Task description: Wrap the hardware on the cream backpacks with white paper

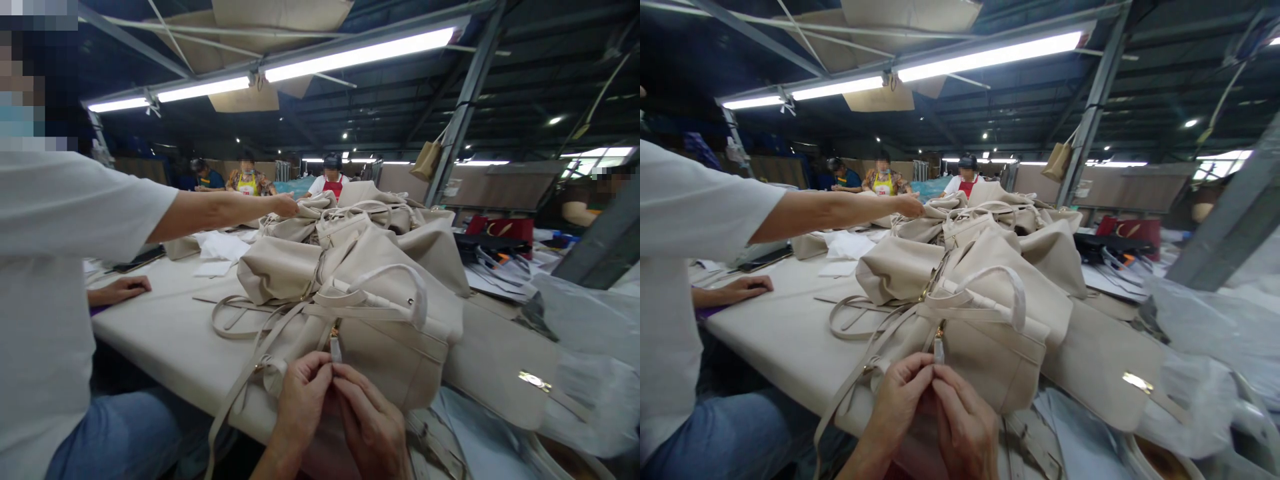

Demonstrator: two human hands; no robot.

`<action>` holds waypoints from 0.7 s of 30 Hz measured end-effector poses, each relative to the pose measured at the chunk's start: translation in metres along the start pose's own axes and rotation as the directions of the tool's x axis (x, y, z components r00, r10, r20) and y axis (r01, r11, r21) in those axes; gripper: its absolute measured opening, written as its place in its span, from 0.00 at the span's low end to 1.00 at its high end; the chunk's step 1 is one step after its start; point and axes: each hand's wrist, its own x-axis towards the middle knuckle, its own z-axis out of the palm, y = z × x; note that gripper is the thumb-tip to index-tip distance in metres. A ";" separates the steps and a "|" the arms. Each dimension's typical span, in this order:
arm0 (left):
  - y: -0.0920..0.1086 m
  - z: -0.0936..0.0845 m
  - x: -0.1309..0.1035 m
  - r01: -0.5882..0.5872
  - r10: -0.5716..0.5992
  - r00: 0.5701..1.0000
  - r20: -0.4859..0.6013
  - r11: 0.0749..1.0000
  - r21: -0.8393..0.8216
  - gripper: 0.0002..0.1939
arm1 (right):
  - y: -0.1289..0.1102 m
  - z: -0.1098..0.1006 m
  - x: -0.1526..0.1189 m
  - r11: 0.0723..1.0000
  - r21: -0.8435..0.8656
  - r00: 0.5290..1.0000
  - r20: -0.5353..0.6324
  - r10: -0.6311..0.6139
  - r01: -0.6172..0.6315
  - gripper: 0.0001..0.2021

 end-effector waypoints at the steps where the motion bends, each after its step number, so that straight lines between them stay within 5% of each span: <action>1: 0.001 0.000 0.000 0.005 -0.005 1.000 -0.005 1.000 -0.017 0.09 | -0.001 0.000 0.000 1.000 0.022 1.000 0.008 0.019 -0.020 0.12; 9: 0.003 0.001 -0.006 0.141 -0.130 0.990 0.057 0.952 -0.272 0.13 | -0.013 -0.004 0.002 0.905 0.309 0.953 0.172 0.248 -0.292 0.08; 15: -0.001 -0.001 -0.004 0.170 -0.177 0.984 -0.011 0.957 -0.236 0.20 | -0.026 -0.011 -0.002 0.635 0.489 0.801 0.373 0.468 -0.599 0.05; 17: -0.002 -0.001 -0.001 0.216 -0.229 0.973 -0.033 0.952 -0.218 0.23 | -0.021 -0.024 -0.002 0.592 0.507 0.779 0.398 0.484 -0.627 0.03; 21: -0.011 -0.005 0.007 0.279 -0.299 0.950 -0.091 0.943 -0.181 0.27 | 0.006 -0.098 -0.005 0.790 0.225 0.821 0.187 0.539 -0.570 0.08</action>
